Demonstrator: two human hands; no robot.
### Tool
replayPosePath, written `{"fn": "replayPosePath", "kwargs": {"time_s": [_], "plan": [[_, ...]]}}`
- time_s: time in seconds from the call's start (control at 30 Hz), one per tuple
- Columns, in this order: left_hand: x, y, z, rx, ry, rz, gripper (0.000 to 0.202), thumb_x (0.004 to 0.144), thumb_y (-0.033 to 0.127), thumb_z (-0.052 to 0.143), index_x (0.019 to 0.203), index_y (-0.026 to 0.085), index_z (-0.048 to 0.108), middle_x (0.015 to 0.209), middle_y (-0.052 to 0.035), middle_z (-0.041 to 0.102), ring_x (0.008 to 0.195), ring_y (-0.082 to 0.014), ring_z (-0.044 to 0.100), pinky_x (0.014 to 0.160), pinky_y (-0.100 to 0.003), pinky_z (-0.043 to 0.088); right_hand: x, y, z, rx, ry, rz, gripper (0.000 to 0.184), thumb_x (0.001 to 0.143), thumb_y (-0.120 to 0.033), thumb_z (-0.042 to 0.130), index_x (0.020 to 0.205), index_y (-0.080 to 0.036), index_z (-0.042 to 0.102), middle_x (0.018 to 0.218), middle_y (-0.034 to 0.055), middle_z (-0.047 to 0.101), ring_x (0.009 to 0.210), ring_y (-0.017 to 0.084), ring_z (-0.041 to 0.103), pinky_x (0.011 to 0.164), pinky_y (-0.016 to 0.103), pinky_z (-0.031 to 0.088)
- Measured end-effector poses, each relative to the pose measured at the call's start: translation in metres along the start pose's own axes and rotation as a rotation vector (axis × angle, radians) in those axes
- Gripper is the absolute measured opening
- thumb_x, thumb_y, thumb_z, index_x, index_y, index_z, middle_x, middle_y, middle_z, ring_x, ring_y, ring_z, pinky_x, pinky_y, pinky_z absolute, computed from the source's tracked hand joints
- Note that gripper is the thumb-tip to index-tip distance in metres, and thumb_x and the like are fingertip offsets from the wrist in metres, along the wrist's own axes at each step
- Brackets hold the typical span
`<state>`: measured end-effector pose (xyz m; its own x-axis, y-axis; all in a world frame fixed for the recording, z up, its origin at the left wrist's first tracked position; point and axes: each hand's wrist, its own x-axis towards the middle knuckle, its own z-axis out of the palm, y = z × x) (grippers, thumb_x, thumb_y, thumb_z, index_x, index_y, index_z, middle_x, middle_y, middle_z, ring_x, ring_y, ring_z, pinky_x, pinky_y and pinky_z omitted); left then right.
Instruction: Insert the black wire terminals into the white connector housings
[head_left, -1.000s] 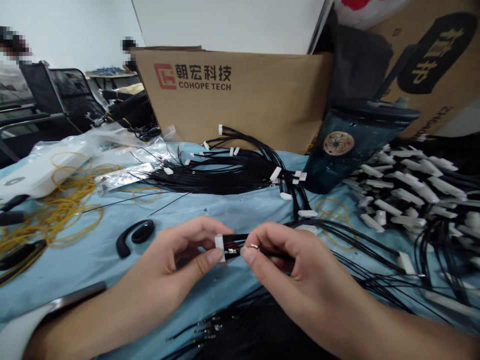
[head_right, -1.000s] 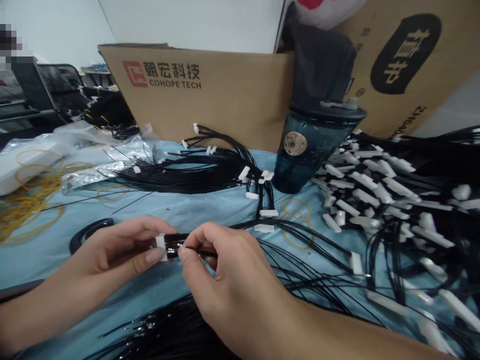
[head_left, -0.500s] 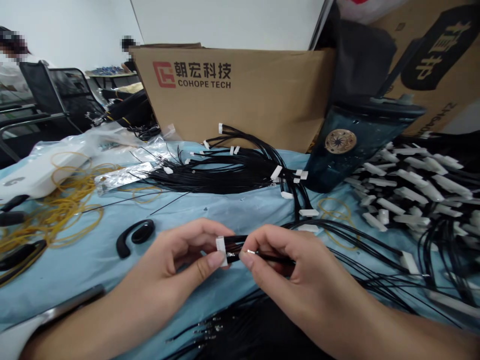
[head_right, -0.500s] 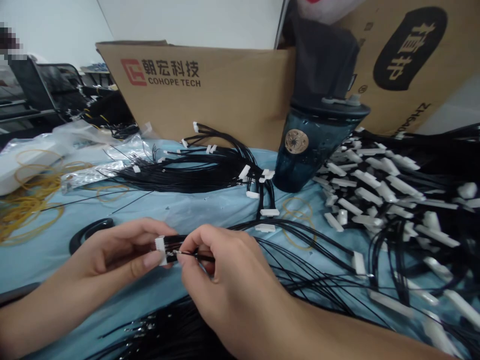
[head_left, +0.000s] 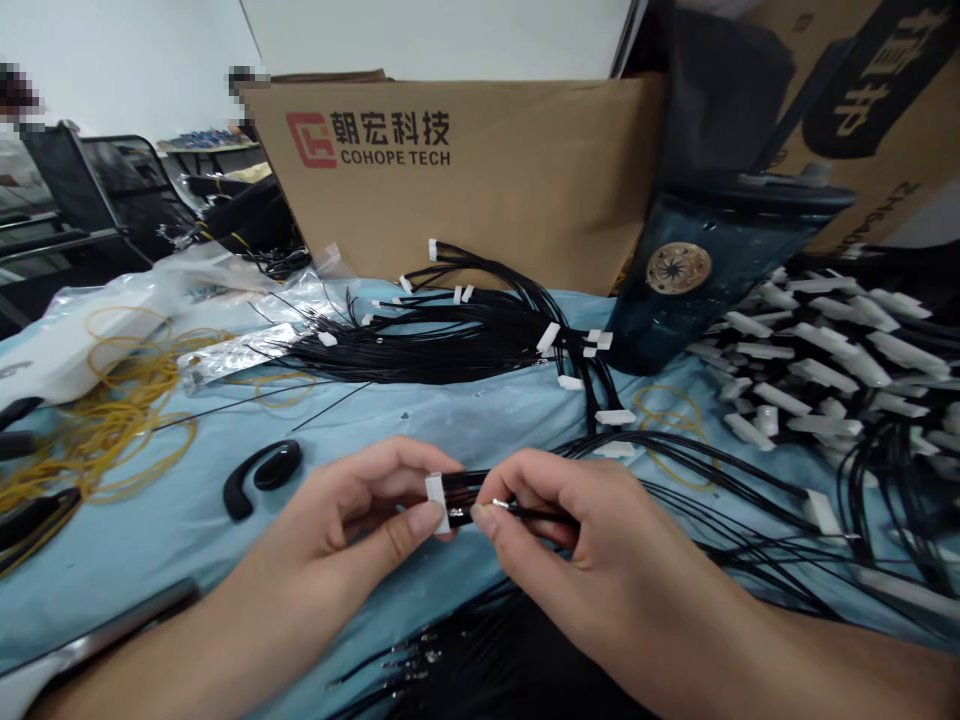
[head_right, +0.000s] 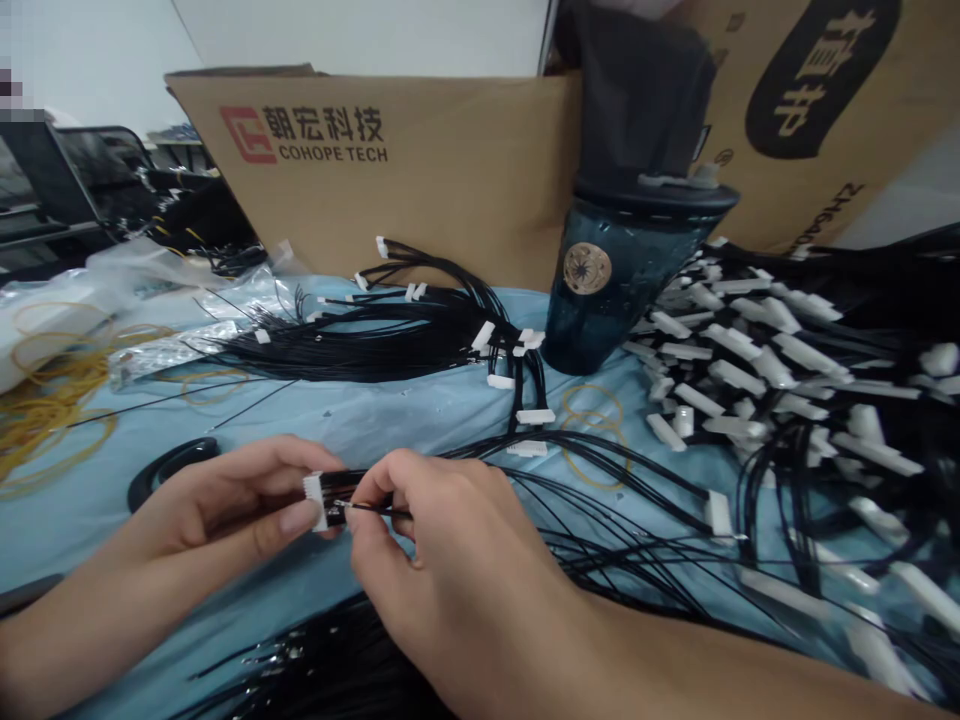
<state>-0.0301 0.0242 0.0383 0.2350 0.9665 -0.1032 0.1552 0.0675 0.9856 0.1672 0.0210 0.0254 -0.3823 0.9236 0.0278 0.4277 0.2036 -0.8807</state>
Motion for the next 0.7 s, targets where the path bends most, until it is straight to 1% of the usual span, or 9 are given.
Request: {"fn": "replayPosePath", "kwargs": {"time_s": [0.13,0.27,0.47,0.6,0.63,0.7], "plan": [[-0.0016,0.0000,0.0009,-0.025,0.009,-0.027,0.017,0.075,0.015,0.081,0.086,0.028,0.081,0.065,0.0074,0.080,0.062,-0.0099,0.072,0.057,-0.011,0.053,-0.0008,-0.0002,-0.0014,0.000,-0.006,-0.009,0.013,0.089,-0.021,0.055,0.077,-0.023,0.061,0.060,-0.0059,0.047,0.052,0.010,0.041,0.044,0.021,0.029],[-0.0012,-0.0012,0.0018,-0.022,-0.002,-0.030,0.015,0.078,0.017,0.080,0.088,0.028,0.081,0.068,0.0066,0.081,0.065,-0.0106,0.072,0.061,-0.012,0.054,-0.0011,-0.0010,-0.0016,0.004,-0.021,-0.023,0.013,0.088,-0.019,0.055,0.077,-0.022,0.060,0.060,-0.0057,0.049,0.053,0.010,0.043,0.046,0.021,0.031],[-0.0008,-0.0012,0.0014,0.050,-0.006,-0.025,0.012,0.079,0.021,0.079,0.090,0.026,0.079,0.072,0.0033,0.083,0.068,-0.0138,0.075,0.064,-0.016,0.056,-0.0007,-0.0010,0.0005,-0.056,0.003,-0.047,0.013,0.089,-0.018,0.055,0.078,-0.022,0.061,0.057,-0.0066,0.040,0.050,0.011,0.037,0.044,0.022,0.026],[-0.0015,0.0000,0.0006,0.089,0.011,-0.009,0.011,0.079,0.022,0.079,0.089,0.026,0.078,0.070,0.0029,0.083,0.068,-0.0154,0.076,0.063,-0.018,0.057,-0.0007,-0.0007,-0.0001,-0.032,-0.014,-0.019,0.011,0.084,-0.015,0.058,0.077,-0.022,0.062,0.054,-0.0073,0.039,0.048,0.010,0.036,0.044,0.023,0.026],[-0.0016,0.0003,0.0005,0.096,0.017,-0.009,0.011,0.078,0.021,0.079,0.089,0.025,0.078,0.070,0.0027,0.083,0.068,-0.0157,0.076,0.062,-0.018,0.056,-0.0005,-0.0008,-0.0003,-0.008,-0.016,-0.003,0.010,0.083,-0.015,0.058,0.077,-0.022,0.063,0.054,-0.0072,0.040,0.049,0.010,0.036,0.045,0.023,0.026],[-0.0016,0.0005,0.0005,0.114,0.026,-0.005,0.010,0.079,0.022,0.078,0.089,0.025,0.078,0.069,0.0023,0.083,0.067,-0.0160,0.076,0.061,-0.019,0.056,0.0001,-0.0013,-0.0005,0.044,-0.007,0.037,0.010,0.081,-0.016,0.059,0.076,-0.022,0.065,0.056,-0.0060,0.047,0.052,0.011,0.041,0.046,0.022,0.029]]}}
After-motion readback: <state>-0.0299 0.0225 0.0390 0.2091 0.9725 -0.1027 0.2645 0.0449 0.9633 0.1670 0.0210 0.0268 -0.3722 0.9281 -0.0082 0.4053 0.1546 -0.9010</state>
